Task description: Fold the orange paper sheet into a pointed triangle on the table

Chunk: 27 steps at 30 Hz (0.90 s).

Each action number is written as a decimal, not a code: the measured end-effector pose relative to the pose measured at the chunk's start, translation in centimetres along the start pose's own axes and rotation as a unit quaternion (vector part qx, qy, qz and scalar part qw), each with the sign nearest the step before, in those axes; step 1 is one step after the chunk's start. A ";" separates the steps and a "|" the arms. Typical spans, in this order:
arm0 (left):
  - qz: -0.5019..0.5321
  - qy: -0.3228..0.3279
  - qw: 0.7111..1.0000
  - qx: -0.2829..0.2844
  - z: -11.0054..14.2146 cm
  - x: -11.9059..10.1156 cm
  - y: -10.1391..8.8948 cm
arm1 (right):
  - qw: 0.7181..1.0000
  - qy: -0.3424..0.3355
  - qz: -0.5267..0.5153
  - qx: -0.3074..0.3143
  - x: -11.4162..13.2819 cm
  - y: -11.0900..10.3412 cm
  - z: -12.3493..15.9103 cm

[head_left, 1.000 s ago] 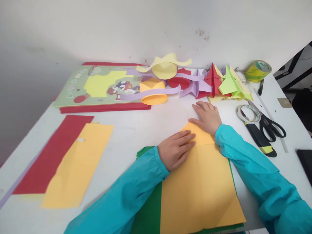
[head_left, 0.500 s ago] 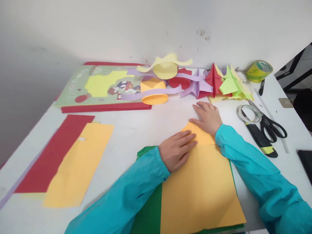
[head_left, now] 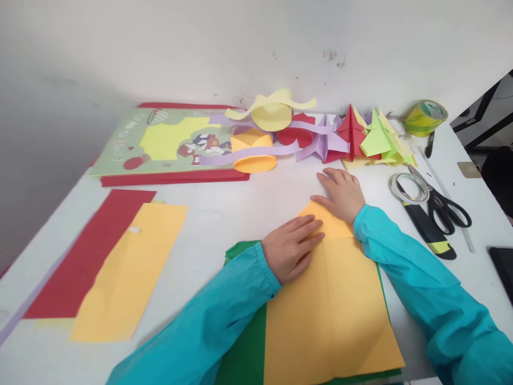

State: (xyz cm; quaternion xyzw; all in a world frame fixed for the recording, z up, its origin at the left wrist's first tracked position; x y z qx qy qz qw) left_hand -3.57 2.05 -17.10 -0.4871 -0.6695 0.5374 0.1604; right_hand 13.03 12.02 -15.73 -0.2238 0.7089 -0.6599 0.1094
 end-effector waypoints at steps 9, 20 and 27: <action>0.012 -0.001 1.000 0.000 0.0 0.0 0.1 | 1.000 0.006 -0.003 -0.020 0.0 0.1 -0.1; 0.016 0.005 1.000 -0.019 0.2 0.2 0.5 | 0.999 -0.029 -0.033 0.002 -1.1 0.3 1.6; 0.022 -0.010 1.000 -0.006 0.2 0.2 0.6 | 0.994 -0.106 0.020 0.031 -0.5 -0.4 4.0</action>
Point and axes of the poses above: each hand's wrist, its own z-axis away from the middle knuckle, its own y-axis out of the palm, x = y × z, the point moved 2 cm from there along -z, towards the middle knuckle, and after that the axes turned 1 degree about x, right-handed, at the moved point
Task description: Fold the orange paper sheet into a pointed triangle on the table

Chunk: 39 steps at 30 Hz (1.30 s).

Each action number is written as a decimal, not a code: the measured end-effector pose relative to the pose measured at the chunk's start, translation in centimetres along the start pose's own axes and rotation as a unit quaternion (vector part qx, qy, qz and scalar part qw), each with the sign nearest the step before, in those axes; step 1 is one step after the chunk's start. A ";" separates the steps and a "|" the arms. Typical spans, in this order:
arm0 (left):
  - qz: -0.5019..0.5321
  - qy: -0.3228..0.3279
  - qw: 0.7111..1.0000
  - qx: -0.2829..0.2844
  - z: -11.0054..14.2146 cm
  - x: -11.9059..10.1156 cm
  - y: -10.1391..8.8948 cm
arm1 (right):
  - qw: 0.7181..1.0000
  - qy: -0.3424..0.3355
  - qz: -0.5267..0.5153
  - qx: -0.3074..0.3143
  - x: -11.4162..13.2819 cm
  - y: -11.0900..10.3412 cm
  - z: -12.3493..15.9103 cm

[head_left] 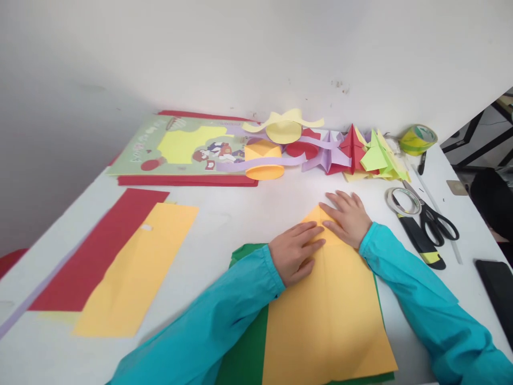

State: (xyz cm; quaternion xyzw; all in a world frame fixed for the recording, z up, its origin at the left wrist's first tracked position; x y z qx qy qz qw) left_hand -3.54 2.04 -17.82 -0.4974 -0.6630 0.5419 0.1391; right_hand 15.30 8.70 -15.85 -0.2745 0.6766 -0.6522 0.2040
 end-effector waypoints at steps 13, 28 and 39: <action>0.010 -0.001 1.000 -0.006 -0.2 -0.3 -0.4 | 0.996 -0.008 0.081 0.018 1.2 -0.4 0.2; 0.020 -0.012 1.000 -0.008 -0.2 -0.4 -0.5 | 0.996 -0.014 0.088 0.013 1.4 -0.6 0.0; 0.016 -0.009 1.000 -0.017 -0.1 -0.3 -0.1 | 0.997 -0.004 0.073 0.024 1.2 -0.6 0.1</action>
Point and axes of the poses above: each hand's wrist, its own z-axis away from the middle knuckle, its own y-axis out of the palm, x = y × z, the point moved 2 cm from there along -z, towards the middle knuckle, and after that the axes turned 1 degree about x, right-handed, at the moved point
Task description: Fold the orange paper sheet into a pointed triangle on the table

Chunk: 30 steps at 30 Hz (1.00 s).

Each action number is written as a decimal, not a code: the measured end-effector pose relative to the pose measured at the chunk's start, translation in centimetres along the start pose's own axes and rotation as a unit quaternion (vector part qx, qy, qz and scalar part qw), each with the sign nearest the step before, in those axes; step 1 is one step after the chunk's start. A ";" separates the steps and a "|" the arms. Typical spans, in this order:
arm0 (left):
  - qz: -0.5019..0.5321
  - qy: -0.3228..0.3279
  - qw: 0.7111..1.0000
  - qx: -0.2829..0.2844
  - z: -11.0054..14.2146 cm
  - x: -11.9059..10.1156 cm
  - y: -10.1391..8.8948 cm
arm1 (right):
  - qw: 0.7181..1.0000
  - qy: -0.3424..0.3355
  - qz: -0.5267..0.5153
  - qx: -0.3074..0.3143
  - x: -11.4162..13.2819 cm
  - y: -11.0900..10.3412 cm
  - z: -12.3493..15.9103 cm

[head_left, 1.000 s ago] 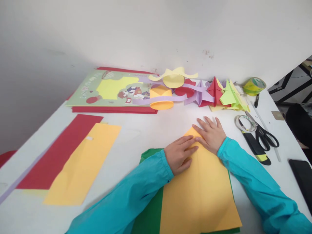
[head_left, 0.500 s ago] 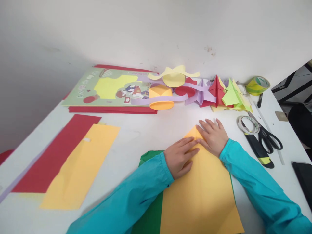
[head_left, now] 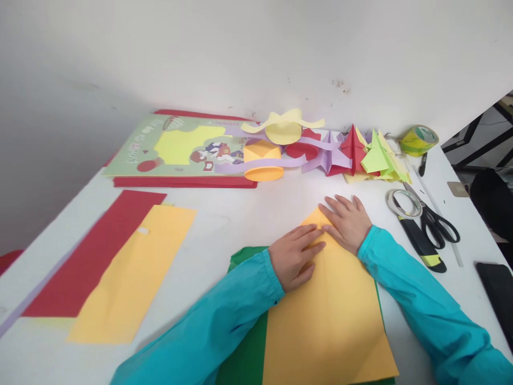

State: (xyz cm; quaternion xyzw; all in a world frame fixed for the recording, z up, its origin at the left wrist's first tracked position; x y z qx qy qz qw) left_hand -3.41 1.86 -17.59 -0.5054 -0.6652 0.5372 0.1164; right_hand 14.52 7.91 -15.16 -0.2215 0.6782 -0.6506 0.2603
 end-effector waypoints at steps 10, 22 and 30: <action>0.000 0.007 1.000 0.011 0.0 0.1 -0.1 | 0.999 -0.004 0.036 -0.013 -0.1 0.0 2.5; -0.008 0.021 1.000 -0.008 0.1 0.4 0.1 | 0.999 -0.004 0.053 -0.001 -0.9 -0.1 6.2; -0.010 0.028 1.000 -0.005 0.1 0.4 0.0 | 0.998 -0.013 0.061 -0.007 -1.4 -0.2 7.7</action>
Point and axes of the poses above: each hand's wrist, its own z-axis away from the middle knuckle, its own y-axis out of the palm, x = y × z, the point moved 2 cm from there along -z, towards the middle knuckle, and after that the axes turned 1 degree about x, right-handed, at the moved point
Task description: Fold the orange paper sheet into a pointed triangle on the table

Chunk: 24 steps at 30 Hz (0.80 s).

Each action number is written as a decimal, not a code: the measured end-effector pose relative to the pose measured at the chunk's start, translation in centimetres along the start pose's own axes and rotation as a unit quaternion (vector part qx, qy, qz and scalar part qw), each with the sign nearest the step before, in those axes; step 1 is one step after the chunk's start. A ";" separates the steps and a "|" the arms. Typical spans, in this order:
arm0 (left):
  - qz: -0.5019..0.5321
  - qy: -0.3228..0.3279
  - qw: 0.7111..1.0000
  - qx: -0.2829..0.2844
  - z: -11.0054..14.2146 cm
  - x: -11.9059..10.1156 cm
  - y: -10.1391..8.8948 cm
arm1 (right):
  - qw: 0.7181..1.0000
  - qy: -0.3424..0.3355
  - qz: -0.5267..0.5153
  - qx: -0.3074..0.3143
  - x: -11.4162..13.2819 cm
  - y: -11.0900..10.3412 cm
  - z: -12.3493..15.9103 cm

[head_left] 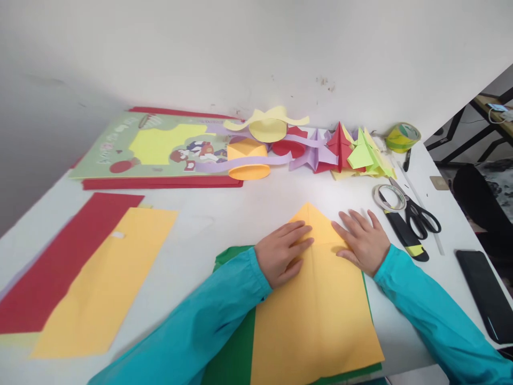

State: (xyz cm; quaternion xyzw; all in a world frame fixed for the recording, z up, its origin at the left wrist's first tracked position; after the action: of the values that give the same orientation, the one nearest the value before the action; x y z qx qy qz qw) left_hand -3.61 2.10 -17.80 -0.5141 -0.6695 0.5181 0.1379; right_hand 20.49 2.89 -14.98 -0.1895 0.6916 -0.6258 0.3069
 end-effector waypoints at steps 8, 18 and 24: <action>0.006 -0.004 1.000 0.001 0.0 0.0 0.0 | 0.999 -0.008 -0.003 -0.047 -0.6 0.0 1.7; -0.005 -0.006 1.000 -0.001 0.0 0.0 0.1 | 0.993 0.012 -0.014 -0.114 -0.6 -0.4 3.8; -0.005 -0.006 1.000 -0.006 0.0 -0.1 0.0 | 0.989 0.008 -0.056 -0.139 -1.1 -0.4 4.1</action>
State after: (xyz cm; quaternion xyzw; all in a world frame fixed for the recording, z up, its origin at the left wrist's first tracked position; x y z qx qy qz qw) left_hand -3.54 2.06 -17.79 -0.5089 -0.6758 0.5162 0.1333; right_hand 23.91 0.48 -14.51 -0.2642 0.7621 -0.5417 0.2366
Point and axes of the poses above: each hand's wrist, its own z-axis away from the middle knuckle, its own y-axis out of the palm, x = y × z, the point moved 2 cm from there along -z, towards the middle knuckle, and after that the axes turned 1 degree about x, right-handed, at the moved point
